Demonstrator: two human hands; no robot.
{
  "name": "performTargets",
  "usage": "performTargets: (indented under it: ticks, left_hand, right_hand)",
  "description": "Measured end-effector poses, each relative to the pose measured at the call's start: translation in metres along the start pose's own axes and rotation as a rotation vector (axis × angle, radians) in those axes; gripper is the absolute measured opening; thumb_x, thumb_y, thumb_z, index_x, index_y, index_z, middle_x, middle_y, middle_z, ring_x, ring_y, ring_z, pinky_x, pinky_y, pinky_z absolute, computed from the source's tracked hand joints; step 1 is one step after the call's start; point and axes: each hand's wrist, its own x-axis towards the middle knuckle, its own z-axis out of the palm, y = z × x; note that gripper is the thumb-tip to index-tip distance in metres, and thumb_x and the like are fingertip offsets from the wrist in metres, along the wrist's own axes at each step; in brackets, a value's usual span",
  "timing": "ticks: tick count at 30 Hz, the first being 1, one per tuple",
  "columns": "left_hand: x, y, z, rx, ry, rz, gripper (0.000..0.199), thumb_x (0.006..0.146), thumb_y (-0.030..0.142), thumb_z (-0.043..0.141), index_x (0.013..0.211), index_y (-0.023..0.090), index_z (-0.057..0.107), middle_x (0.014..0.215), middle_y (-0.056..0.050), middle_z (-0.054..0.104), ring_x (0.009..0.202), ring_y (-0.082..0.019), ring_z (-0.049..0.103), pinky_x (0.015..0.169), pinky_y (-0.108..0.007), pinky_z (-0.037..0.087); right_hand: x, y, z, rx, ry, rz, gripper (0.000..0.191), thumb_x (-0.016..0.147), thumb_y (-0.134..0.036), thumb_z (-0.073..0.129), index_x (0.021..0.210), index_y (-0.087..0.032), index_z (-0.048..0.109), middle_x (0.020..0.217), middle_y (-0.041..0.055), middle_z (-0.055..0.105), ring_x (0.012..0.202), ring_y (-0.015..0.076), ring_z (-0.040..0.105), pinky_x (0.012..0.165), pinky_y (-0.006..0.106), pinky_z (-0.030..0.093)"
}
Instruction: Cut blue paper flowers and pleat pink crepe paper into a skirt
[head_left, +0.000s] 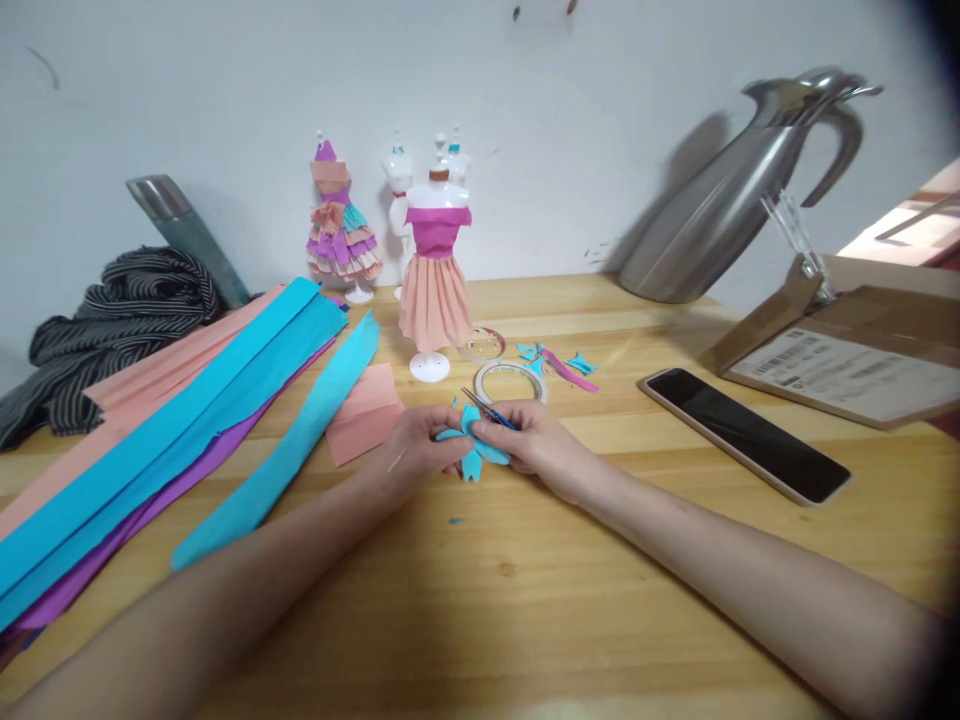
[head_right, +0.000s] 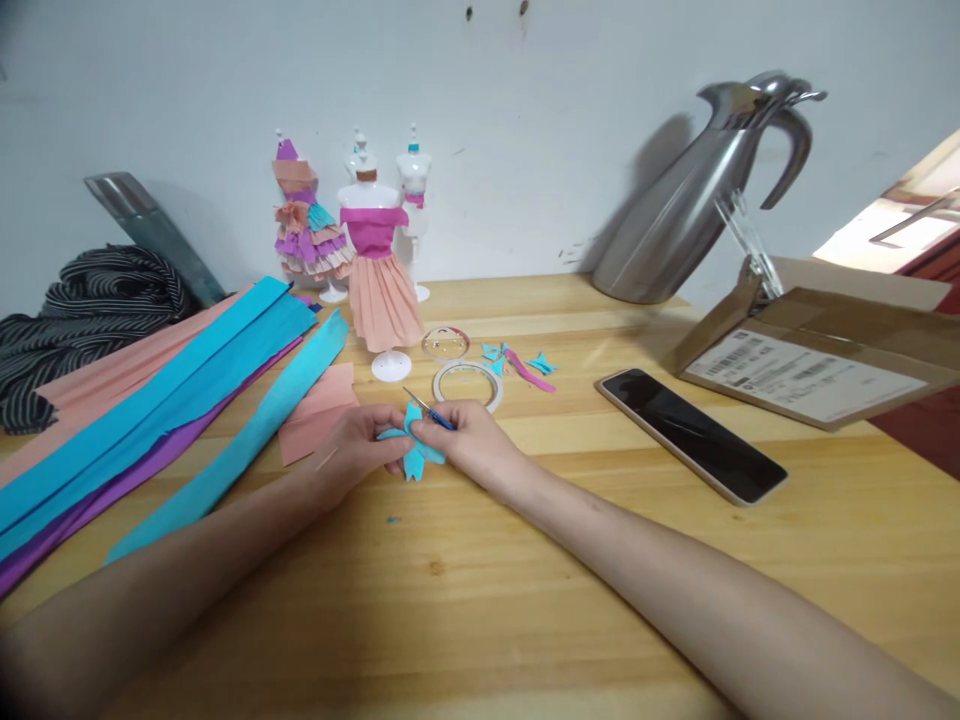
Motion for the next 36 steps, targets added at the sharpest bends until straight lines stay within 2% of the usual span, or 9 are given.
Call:
performTargets:
  ticks: [7,11,15,18,21,26,30,34,36]
  left_hand:
    - [-0.001,0.007,-0.001,0.093,0.079,-0.075,0.008,0.071,0.023,0.059,0.067,0.017,0.06,0.05,0.002,0.061,0.045,-0.011,0.054,0.05,-0.022,0.043]
    - [-0.006,0.008,0.0,0.409,0.099,-0.002,0.015,0.076,0.022,0.052,0.074,0.018,0.066,0.054,0.002,0.061,0.052,-0.014,0.056,0.053,-0.024,0.043]
    - [-0.01,0.012,0.001,0.753,0.19,0.149,0.017,0.079,0.027,0.054,0.085,0.019,0.068,0.078,-0.005,0.07,0.071,-0.021,0.062,0.064,-0.03,0.043]
    - [-0.013,0.016,-0.004,0.785,0.234,0.147,0.024,0.084,0.035,0.052,0.096,0.019,0.066,0.085,-0.008,0.071,0.078,-0.024,0.063,0.069,-0.032,0.044]
    - [-0.014,0.018,-0.016,0.697,0.249,0.171,0.025,0.089,0.036,0.045,0.088,0.021,0.065,0.076,-0.005,0.068,0.071,-0.021,0.062,0.065,-0.029,0.044]
    - [-0.009,0.026,-0.038,0.67,0.273,0.231,0.029,0.09,0.032,0.041,0.081,0.02,0.065,0.067,-0.003,0.064,0.062,-0.017,0.058,0.061,-0.027,0.044]
    - [-0.012,0.046,-0.054,1.204,0.282,0.055,0.027,0.09,0.024,0.041,0.086,0.019,0.067,0.079,-0.007,0.069,0.078,-0.021,0.064,0.072,-0.029,0.046]
    - [-0.018,0.062,-0.087,1.36,0.414,-0.103,0.025,0.083,0.023,0.053,0.102,0.013,0.065,0.108,-0.021,0.066,0.107,-0.037,0.058,0.083,-0.043,0.045]
    - [-0.019,0.064,-0.112,1.391,0.512,-0.181,0.046,0.074,0.024,0.065,0.116,0.008,0.059,0.124,-0.03,0.056,0.119,-0.047,0.048,0.087,-0.052,0.042]
  right_hand:
    - [0.001,-0.001,-0.008,-0.047,0.065,-0.032,0.042,0.076,-0.06,0.057,0.066,-0.019,0.057,0.045,-0.0096,0.023,0.041,0.0081,0.017,0.043,0.027,0.012]
    - [0.009,0.004,-0.019,-0.398,0.165,-0.155,0.033,0.077,-0.046,0.057,0.059,-0.019,0.054,0.049,-0.0044,0.038,0.049,0.0111,0.034,0.049,0.027,0.024]
    - [0.016,0.012,-0.03,-0.81,0.242,-0.188,0.019,0.077,-0.03,0.055,0.063,-0.018,0.058,0.056,0.0012,0.055,0.057,0.0158,0.047,0.054,0.027,0.029]
    - [0.019,0.016,-0.036,-0.982,0.28,-0.166,0.017,0.08,-0.028,0.054,0.075,-0.019,0.066,0.064,0.0053,0.064,0.062,0.0195,0.055,0.055,0.028,0.031]
    - [0.022,0.018,-0.044,-1.068,0.347,-0.143,0.02,0.081,-0.026,0.053,0.084,-0.019,0.071,0.071,0.0085,0.07,0.066,0.0221,0.059,0.057,0.029,0.033]
    - [0.026,0.02,-0.05,-1.053,0.454,-0.207,0.021,0.082,-0.027,0.051,0.078,-0.019,0.069,0.067,0.0083,0.068,0.064,0.0226,0.058,0.057,0.031,0.033]
    - [0.021,0.023,-0.04,-0.918,0.448,-0.298,0.025,0.081,-0.033,0.049,0.064,-0.019,0.059,0.055,0.004,0.058,0.054,0.0183,0.049,0.054,0.029,0.031]
    - [0.016,0.024,-0.032,-0.786,0.413,-0.324,0.027,0.081,-0.036,0.049,0.064,-0.018,0.059,0.054,0.0021,0.055,0.053,0.0164,0.047,0.053,0.028,0.031]
    - [0.015,0.024,-0.031,-0.748,0.398,-0.337,0.029,0.082,-0.039,0.051,0.063,-0.018,0.059,0.055,0.0017,0.055,0.053,0.0159,0.046,0.053,0.028,0.031]
